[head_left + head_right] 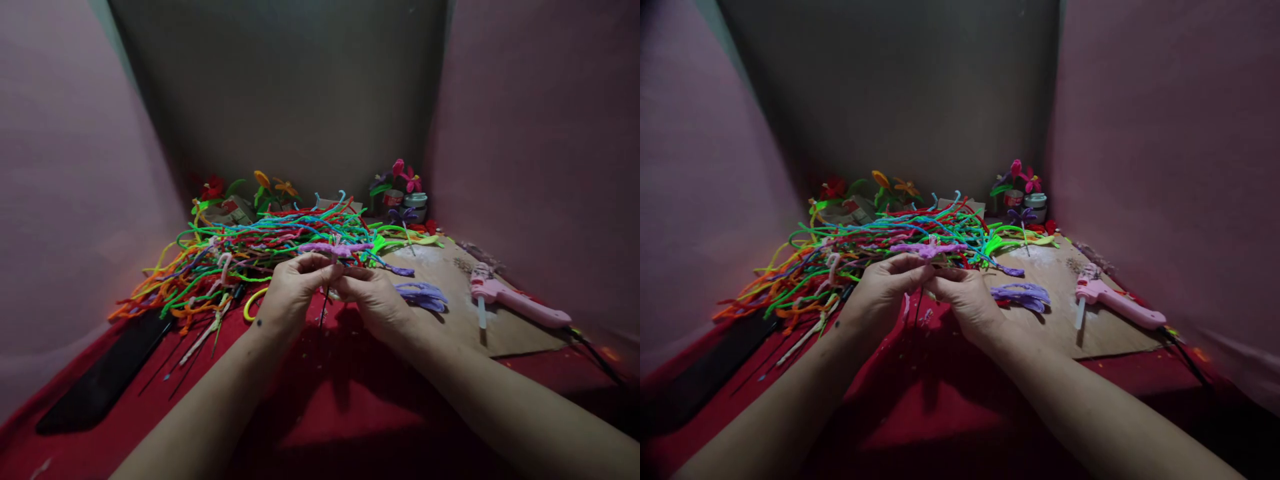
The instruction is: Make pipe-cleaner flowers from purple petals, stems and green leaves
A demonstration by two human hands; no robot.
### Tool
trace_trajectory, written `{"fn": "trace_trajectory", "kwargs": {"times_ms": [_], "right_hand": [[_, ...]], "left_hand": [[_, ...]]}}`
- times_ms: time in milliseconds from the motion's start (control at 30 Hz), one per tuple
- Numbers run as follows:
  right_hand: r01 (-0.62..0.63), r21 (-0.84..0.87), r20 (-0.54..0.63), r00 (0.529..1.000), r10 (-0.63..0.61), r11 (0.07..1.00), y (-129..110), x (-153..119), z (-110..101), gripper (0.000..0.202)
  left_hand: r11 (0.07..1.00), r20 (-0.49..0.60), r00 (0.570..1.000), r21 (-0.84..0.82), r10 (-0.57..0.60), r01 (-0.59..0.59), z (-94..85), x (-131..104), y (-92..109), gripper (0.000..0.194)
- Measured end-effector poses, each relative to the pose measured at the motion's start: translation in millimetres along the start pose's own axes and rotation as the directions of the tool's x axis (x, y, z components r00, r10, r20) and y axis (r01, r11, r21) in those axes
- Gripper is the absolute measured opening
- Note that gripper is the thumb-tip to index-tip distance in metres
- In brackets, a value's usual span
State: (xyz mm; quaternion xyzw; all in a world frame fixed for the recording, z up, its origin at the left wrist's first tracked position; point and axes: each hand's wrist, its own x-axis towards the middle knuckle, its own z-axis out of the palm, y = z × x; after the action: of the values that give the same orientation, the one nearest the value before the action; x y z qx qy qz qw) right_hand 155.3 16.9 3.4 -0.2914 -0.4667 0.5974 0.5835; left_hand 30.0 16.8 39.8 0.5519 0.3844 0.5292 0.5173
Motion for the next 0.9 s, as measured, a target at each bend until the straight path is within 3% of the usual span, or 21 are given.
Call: {"fn": "trace_trajectory", "kwargs": {"times_ms": [100, 233, 333, 500, 633, 800, 900], "right_hand": [[-0.007, -0.035, 0.043, 0.999, 0.009, 0.999, -0.7, -2.7, 2.3, 0.015], [-0.032, -0.026, 0.070, 0.997, 0.033, 0.999, -3.0, -5.1, 5.0, 0.019], [-0.065, 0.003, 0.093, 0.994, 0.064, 0.998, -1.6, -5.5, 5.9, 0.016], [-0.093, 0.048, 0.084, 0.992, 0.089, 0.994, 3.0, -3.8, 5.3, 0.014], [-0.114, 0.091, 0.090, 0.990, 0.106, 0.989, 3.8, -1.7, 3.4, 0.013], [-0.093, 0.085, 0.085, 0.993, 0.085, 0.992, 3.8, 0.3, 2.0, 0.014], [-0.129, 0.034, 0.075, 0.989, 0.127, 0.991, 3.8, -0.4, 2.8, 0.015]], "left_hand": [[0.999, 0.006, 0.999, -0.036, -0.037, 0.038, 1.3, 0.2, -0.4, 0.020], [0.998, 0.002, 0.999, 0.035, -0.043, 0.043, -0.8, 0.9, 3.4, 0.020], [0.997, 0.095, 0.993, 0.014, -0.073, 0.072, -3.1, 1.3, 6.8, 0.021], [0.961, 0.223, 0.949, -0.117, -0.221, 0.252, -4.8, 5.3, 10.3, 0.021], [0.942, 0.280, 0.935, -0.190, -0.217, 0.276, -6.7, 10.5, 7.8, 0.018], [0.951, 0.289, 0.939, -0.187, -0.186, 0.246, -11.3, 11.2, 1.9, 0.021], [0.915, 0.239, 0.937, -0.253, -0.255, 0.314, -10.3, 9.4, 1.3, 0.016]]}}
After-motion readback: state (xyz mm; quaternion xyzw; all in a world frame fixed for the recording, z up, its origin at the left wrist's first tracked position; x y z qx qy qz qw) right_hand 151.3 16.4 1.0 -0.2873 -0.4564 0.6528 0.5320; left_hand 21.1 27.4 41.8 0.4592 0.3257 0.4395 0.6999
